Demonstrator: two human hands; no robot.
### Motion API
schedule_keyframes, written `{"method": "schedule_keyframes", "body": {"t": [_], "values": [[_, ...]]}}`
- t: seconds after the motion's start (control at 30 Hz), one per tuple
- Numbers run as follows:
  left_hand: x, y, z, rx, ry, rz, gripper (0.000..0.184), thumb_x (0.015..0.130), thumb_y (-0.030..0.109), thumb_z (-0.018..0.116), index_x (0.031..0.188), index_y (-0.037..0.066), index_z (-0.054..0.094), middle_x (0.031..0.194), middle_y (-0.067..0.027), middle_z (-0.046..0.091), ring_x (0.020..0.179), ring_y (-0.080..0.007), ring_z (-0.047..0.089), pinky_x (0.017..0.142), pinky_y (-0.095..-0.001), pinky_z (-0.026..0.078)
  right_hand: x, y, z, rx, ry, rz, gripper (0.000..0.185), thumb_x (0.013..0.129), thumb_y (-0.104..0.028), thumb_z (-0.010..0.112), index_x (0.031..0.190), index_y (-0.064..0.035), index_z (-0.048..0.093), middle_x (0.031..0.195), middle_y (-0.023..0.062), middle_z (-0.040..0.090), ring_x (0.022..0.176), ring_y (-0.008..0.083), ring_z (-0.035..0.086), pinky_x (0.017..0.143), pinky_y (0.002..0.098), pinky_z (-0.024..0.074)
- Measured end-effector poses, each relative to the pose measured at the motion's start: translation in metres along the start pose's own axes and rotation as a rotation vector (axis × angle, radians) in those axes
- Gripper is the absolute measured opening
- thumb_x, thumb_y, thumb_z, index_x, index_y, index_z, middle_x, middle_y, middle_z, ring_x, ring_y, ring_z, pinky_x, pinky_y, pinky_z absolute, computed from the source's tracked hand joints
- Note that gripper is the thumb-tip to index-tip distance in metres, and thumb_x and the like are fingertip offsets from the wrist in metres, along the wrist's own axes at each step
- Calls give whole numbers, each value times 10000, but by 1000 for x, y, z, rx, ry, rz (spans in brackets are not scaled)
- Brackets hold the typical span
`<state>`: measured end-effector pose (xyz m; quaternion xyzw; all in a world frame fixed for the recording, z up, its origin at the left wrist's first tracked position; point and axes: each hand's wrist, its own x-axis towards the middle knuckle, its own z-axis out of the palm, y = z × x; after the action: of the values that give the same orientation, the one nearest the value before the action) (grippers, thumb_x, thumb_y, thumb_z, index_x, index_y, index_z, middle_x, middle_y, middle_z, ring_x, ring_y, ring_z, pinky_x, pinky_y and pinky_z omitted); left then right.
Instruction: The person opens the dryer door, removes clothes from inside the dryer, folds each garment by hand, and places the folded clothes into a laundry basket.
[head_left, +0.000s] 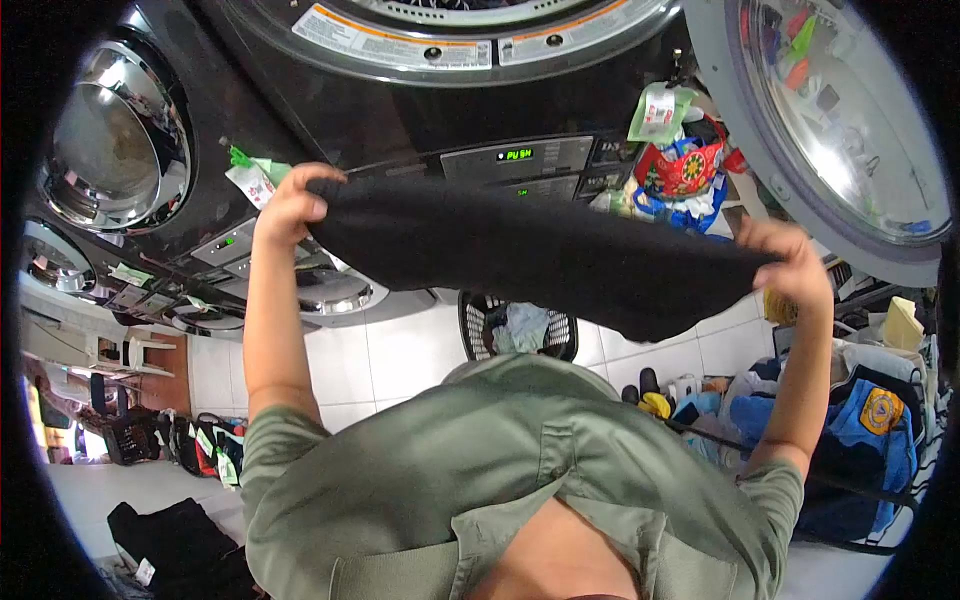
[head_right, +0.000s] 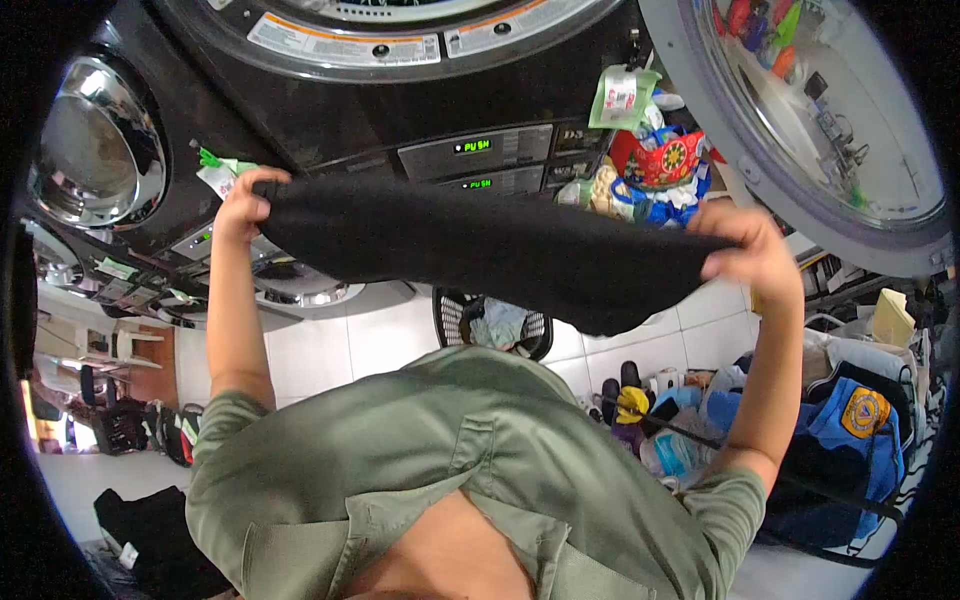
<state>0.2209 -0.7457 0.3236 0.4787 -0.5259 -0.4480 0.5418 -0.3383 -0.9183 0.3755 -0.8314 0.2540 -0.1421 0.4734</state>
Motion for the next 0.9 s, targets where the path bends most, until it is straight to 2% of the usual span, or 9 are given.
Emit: {"method": "schedule_keyframes", "body": {"t": [0.07,0.13,0.23,0.37,0.43,0.5,0.6,0.7,0.9], "values": [[27,-5,23,-160,309,-73,324,656,92,563,943,-58,565,770,-85,611,707,-175,587,716,-277,473,21,5,-1,332,307,126,295,692,-239,636,849,2,566,849,70,587,843,200,561,827,315,396],[69,-10,42,-469,247,-400,254,716,115,568,918,-39,572,840,-111,619,733,-206,599,722,-304,483,53,32,0,732,454,304,275,785,-192,563,967,14,550,916,87,596,856,193,564,788,319,431],[84,3,119,-647,62,-324,194,779,142,543,885,-19,565,875,-120,613,773,-203,603,769,-321,485,89,1,31,1046,430,239,270,819,-178,523,1009,13,532,1013,106,571,920,208,551,834,352,426],[67,37,227,-557,-298,-53,437,889,346,391,1111,-22,471,1071,-122,545,995,-195,506,903,-333,377,130,-55,125,26,495,-187,413,687,-116,656,1044,6,490,928,80,570,854,146,541,741,279,444],[64,38,217,-181,-289,251,478,900,384,335,1136,-12,459,1073,-137,543,980,-214,523,871,-346,403,138,-64,112,196,500,-58,409,651,-20,637,1031,7,488,887,74,581,794,135,548,706,266,446],[68,23,179,-469,-370,196,466,908,382,302,1119,4,474,1073,-144,544,954,-234,544,840,-365,423,142,-60,96,527,690,-181,316,651,17,599,961,20,537,839,77,600,763,161,569,706,274,455],[63,-80,163,-413,93,-164,302,827,325,439,976,77,526,902,-39,571,864,-164,536,761,-317,415,127,-93,72,795,601,-210,258,691,16,553,949,34,544,882,116,597,792,220,585,742,322,474],[25,-186,188,-330,117,-490,292,788,382,481,834,109,571,736,13,509,729,-95,452,593,-256,339,123,-111,51,919,467,-255,233,762,-30,501,973,67,526,916,161,596,813,262,598,755,365,493],[-10,-209,253,-543,12,-848,375,881,339,314,1001,78,554,942,-9,569,796,-158,483,766,-315,345,105,-137,38,945,366,-333,240,809,-52,460,999,83,517,964,178,587,849,276,592,763,373,497]]}}
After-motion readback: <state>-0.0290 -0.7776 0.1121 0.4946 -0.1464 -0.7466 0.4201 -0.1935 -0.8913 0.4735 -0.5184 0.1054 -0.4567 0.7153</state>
